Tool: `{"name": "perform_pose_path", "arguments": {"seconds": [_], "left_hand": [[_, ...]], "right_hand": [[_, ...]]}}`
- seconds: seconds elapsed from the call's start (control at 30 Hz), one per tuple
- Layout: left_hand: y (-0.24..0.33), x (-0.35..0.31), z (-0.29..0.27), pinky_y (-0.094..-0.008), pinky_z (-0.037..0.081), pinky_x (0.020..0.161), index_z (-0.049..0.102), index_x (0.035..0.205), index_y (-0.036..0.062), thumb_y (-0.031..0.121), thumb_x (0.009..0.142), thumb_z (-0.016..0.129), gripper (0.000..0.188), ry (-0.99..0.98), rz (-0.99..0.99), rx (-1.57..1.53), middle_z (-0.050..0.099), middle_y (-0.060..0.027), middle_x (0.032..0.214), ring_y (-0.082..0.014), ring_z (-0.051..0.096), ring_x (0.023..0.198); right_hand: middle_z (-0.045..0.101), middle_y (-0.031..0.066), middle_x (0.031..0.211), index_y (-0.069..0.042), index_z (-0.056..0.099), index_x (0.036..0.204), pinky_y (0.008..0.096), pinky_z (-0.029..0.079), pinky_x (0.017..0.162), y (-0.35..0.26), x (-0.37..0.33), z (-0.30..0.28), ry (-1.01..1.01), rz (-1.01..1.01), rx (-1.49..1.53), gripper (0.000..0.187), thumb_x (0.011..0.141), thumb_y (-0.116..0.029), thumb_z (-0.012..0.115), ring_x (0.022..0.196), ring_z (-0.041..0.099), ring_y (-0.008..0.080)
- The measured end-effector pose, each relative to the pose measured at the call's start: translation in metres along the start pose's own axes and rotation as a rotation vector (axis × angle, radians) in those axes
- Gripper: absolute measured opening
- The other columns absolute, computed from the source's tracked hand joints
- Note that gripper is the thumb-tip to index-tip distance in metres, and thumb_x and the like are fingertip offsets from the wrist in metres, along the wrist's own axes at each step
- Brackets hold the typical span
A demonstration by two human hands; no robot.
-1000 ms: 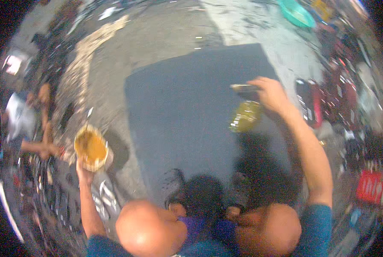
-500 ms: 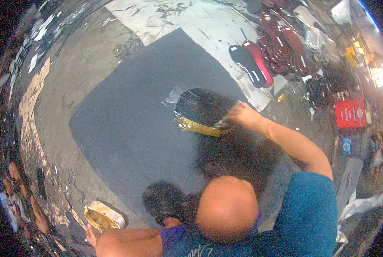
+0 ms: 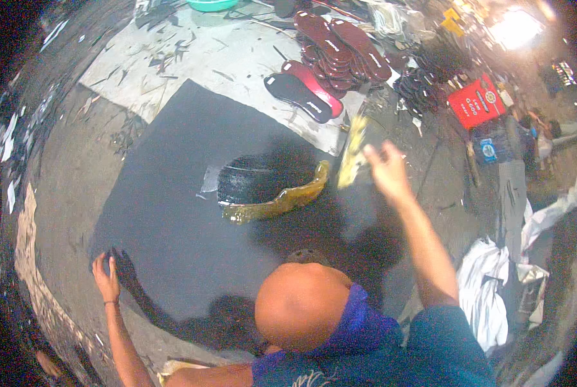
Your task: The person applies a yellowish adhesive to the soles of multiple black flip-flops using a brush. They repeatedly dip the brush into a container and spread the glue across each sole, then place the treated flip-flops aside. Later, they spread the same adhesive onto a large black mat on the floor.
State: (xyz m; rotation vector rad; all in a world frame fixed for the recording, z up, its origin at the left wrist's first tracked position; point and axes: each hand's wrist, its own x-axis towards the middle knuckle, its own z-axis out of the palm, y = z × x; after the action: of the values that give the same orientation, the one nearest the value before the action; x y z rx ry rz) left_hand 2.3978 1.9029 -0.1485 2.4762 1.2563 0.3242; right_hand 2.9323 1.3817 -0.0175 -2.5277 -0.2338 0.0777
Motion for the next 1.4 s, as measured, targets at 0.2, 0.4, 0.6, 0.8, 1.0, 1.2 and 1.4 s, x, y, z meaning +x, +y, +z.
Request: {"name": "perform_pose_path", "arguments": {"seconds": [0.2, 0.4, 0.6, 0.8, 1.0, 1.2, 1.4], "left_hand": [[-0.038, 0.071, 0.068, -0.0455, 0.034, 0.11, 0.048, 0.138, 0.0022, 0.038, 0.1, 0.051, 0.052, 0.184, -0.157, 0.188, 0.046, -0.0175, 0.143, -0.0357, 0.042, 0.134], [0.006, 0.059, 0.1, -0.0471, 0.029, 0.113, 0.046, 0.142, 0.0076, 0.047, 0.102, 0.04, 0.056, 0.322, -0.195, 0.386, 0.042, -0.0147, 0.15, -0.0316, 0.037, 0.139], [0.013, 0.061, 0.094, -0.047, 0.025, 0.115, 0.047, 0.142, 0.0074, 0.046, 0.102, 0.039, 0.056, 0.296, -0.236, 0.356, 0.039, -0.0134, 0.151, -0.0293, 0.034, 0.141], [0.018, 0.061, 0.089, -0.0481, 0.023, 0.116, 0.045, 0.143, 0.0077, 0.043, 0.101, 0.042, 0.055, 0.259, -0.266, 0.328, 0.036, -0.0135, 0.154, -0.0291, 0.031, 0.143], [0.028, 0.064, 0.087, -0.0489, 0.022, 0.116, 0.046, 0.143, 0.0083, 0.04, 0.101, 0.043, 0.053, 0.264, -0.261, 0.266, 0.036, -0.0133, 0.154, -0.03, 0.03, 0.144], [0.031, 0.064, 0.08, -0.0513, 0.02, 0.116, 0.045, 0.143, 0.0079, 0.036, 0.1, 0.044, 0.051, 0.241, -0.285, 0.252, 0.037, -0.0127, 0.153, -0.0295, 0.028, 0.145], [0.032, 0.063, 0.083, -0.0518, 0.019, 0.117, 0.044, 0.143, 0.0067, 0.033, 0.099, 0.046, 0.051, 0.23, -0.286, 0.235, 0.037, -0.0128, 0.153, -0.0301, 0.028, 0.146]], "right_hand": [[0.065, 0.0275, 0.107, 0.004, 0.06, 0.113, 0.0532, 0.05, 0.087, 0.008, -0.04, 0.142, -0.021, 0.094, -0.398, 0.039, 0.09, -0.027, 0.059, 0.1, 0.063, 0.0447], [0.066, 0.0272, 0.106, 0.001, 0.062, 0.107, 0.054, 0.05, 0.087, -0.02, -0.022, 0.149, -0.131, 0.247, -0.404, 0.034, 0.089, -0.029, 0.06, 0.1, 0.063, 0.046], [0.066, 0.0317, 0.096, 0.007, 0.062, 0.095, 0.0537, 0.05, 0.084, -0.101, 0.012, 0.218, -0.093, 0.235, -0.239, 0.038, 0.087, -0.029, 0.062, 0.094, 0.064, 0.0484], [0.067, 0.0298, 0.098, 0.005, 0.065, 0.099, 0.0525, 0.05, 0.086, -0.189, 0.046, 0.278, -0.084, 0.199, -0.184, 0.036, 0.085, -0.028, 0.062, 0.097, 0.064, 0.0466], [0.068, 0.0287, 0.1, 0.003, 0.068, 0.1, 0.0512, 0.051, 0.088, -0.26, 0.082, 0.334, -0.108, 0.118, -0.142, 0.036, 0.084, -0.028, 0.063, 0.099, 0.066, 0.0438], [0.069, 0.0254, 0.102, 0.001, 0.07, 0.099, 0.0502, 0.052, 0.087, -0.314, 0.114, 0.376, -0.189, 0.009, -0.131, 0.034, 0.085, -0.03, 0.063, 0.099, 0.066, 0.0431], [0.069, 0.0196, 0.106, -0.013, 0.066, 0.114, 0.0515, 0.051, 0.087, -0.339, 0.155, 0.386, -0.342, -0.308, -0.336, 0.032, 0.087, -0.03, 0.061, 0.1, 0.066, 0.0406]]}}
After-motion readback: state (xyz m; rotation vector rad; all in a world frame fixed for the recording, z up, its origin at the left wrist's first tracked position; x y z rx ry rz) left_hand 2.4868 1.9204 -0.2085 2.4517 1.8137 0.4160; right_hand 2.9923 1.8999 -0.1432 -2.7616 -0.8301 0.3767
